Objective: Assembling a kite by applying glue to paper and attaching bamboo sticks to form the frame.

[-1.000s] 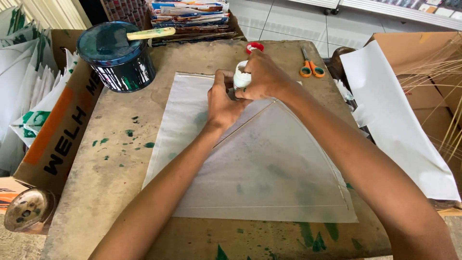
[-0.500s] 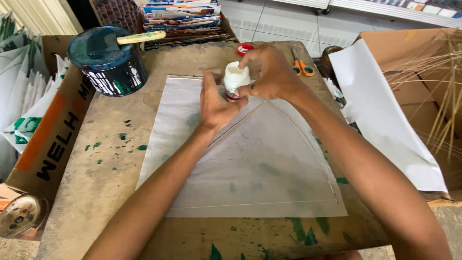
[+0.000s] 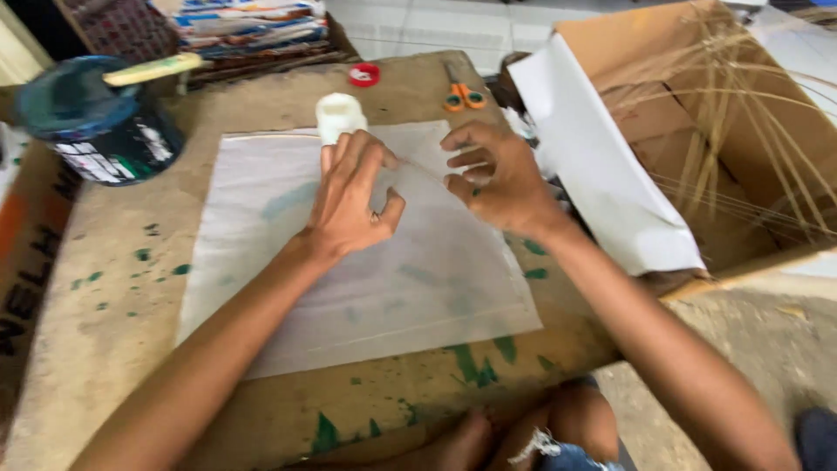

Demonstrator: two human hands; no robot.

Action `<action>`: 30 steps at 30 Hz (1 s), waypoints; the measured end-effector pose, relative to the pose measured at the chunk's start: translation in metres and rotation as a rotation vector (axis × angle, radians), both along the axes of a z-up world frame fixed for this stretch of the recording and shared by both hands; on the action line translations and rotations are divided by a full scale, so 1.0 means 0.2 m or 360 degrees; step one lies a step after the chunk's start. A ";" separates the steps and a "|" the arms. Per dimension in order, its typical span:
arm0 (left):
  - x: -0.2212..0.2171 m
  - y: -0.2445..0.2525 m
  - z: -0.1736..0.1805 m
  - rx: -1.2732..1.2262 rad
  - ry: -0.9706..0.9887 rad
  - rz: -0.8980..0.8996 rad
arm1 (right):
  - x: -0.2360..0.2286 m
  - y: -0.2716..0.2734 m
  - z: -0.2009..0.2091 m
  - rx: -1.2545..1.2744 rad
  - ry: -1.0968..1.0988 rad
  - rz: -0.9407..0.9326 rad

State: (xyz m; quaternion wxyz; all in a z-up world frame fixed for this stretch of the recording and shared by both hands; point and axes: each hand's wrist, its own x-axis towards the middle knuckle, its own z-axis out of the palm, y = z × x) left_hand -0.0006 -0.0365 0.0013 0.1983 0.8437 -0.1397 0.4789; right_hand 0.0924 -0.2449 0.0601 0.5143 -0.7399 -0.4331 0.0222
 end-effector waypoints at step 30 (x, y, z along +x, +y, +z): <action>-0.28 -0.61 0.06 0.0210 0.0928 -0.0585 | -0.46 -0.68 -0.13 -0.0269 -0.0189 -0.0087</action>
